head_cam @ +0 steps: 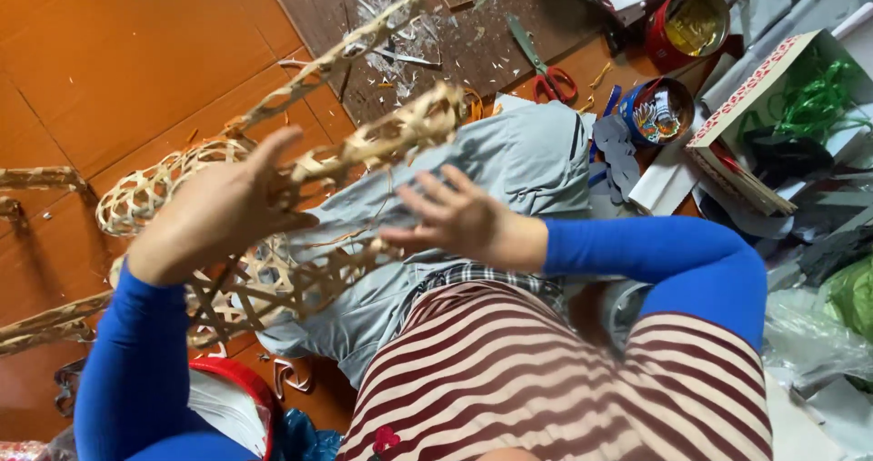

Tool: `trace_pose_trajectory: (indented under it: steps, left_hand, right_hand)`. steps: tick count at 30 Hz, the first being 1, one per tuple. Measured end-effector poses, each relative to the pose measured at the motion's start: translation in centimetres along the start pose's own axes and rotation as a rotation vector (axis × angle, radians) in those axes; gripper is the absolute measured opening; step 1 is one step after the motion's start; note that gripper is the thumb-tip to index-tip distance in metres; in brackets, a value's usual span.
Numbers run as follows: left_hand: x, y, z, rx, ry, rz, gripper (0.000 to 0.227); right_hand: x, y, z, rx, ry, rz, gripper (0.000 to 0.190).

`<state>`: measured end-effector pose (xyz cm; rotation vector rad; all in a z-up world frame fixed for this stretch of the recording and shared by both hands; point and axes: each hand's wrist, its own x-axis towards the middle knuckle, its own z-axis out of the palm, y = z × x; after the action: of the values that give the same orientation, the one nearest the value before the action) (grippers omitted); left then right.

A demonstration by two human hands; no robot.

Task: The recorder is weaving and tying thin bamboo strips to construct a large decorative frame.

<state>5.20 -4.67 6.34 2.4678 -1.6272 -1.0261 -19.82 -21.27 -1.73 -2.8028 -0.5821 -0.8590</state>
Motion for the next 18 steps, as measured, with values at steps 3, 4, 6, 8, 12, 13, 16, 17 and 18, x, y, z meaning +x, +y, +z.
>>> trace_pose_trajectory:
  steps: [3, 4, 6, 8, 12, 13, 16, 17, 18]
  left_hand:
    - [-1.8, -0.1, -1.9, 0.011, 0.257, 0.125, 0.103]
    - [-2.7, -0.2, -2.4, -0.016, 0.542, 0.285, 0.103]
    - [-8.4, -1.9, 0.5, -0.272, 0.736, 0.305, 0.086]
    - [-10.1, -8.5, 5.2, -0.539, 0.923, 0.329, 0.071]
    - [-6.1, -18.6, 22.4, -1.527, 0.573, 0.783, 0.054]
    - [-3.5, -18.7, 26.0, -1.770, 0.444, 0.429, 0.048]
    - [5.9, -11.6, 27.9, -1.642, 0.319, -0.234, 0.058]
    - [8.2, -10.8, 28.4, -1.643, 0.315, -0.236, 0.058]
    - [10.5, -10.1, 28.8, -1.874, 0.366, -0.179, 0.055]
  right_hand:
    - [-0.5, 1.4, 1.4, -0.162, -0.293, 0.130, 0.058]
    - [-0.7, 1.8, 1.4, -0.040, -0.728, 0.163, 0.063]
    - [1.4, 3.3, -0.3, -0.074, -0.597, 0.128, 0.056]
    - [3.2, 4.3, -1.3, -0.101, -0.468, 0.094, 0.050]
    - [6.7, 5.2, -2.3, 0.021, -0.229, 0.057, 0.046]
    - [7.6, 5.2, -2.5, 0.017, -0.330, 0.073, 0.045]
    - [9.4, 4.2, -3.0, 0.055, -0.275, 0.041, 0.053]
    - [9.4, 3.9, -2.8, 0.056, -0.278, 0.044, 0.053]
    - [9.5, 3.6, -2.6, 0.032, -0.255, 0.054, 0.053]
